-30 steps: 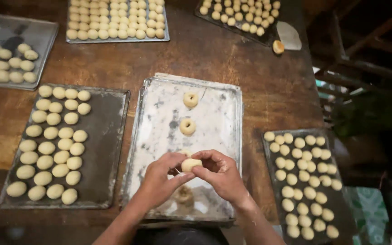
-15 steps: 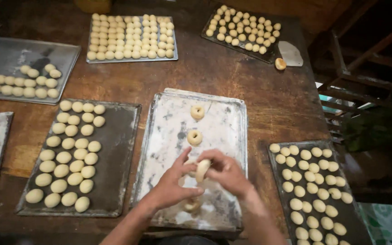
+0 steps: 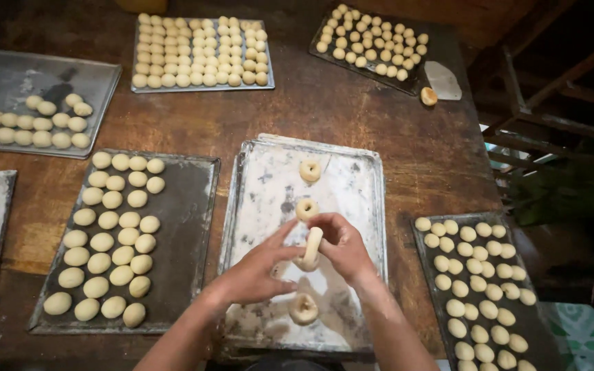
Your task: Shaping dough balls into rings and placing them on a tray
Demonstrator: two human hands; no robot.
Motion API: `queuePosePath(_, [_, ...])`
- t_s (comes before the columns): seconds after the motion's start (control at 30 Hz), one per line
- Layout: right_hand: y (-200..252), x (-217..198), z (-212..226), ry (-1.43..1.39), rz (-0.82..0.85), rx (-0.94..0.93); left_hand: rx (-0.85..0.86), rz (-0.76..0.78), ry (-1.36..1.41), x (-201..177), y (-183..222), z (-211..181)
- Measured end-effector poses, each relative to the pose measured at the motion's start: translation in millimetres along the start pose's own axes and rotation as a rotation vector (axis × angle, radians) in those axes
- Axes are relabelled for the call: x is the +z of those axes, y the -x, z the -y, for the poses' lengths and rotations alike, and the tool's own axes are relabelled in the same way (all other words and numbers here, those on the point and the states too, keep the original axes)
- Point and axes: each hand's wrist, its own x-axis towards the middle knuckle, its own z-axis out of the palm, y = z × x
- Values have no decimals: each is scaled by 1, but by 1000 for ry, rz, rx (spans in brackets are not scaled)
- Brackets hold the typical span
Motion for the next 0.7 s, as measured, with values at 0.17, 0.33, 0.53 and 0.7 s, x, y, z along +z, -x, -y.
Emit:
queuePosePath(0.17, [5,14,13,-11,34,51,195,-118,-98,-13,4,0])
queuePosePath(0.33, [-8,15,3,74,34,109,265,-48,196,-20,3,24])
queuePosePath(0.53, [-46,29,26,215,76,52,243,-155,451,-11,-1,62])
queuePosePath(0.7, [-91,43,50,466,111,2,97,-196,868,-14,5,77])
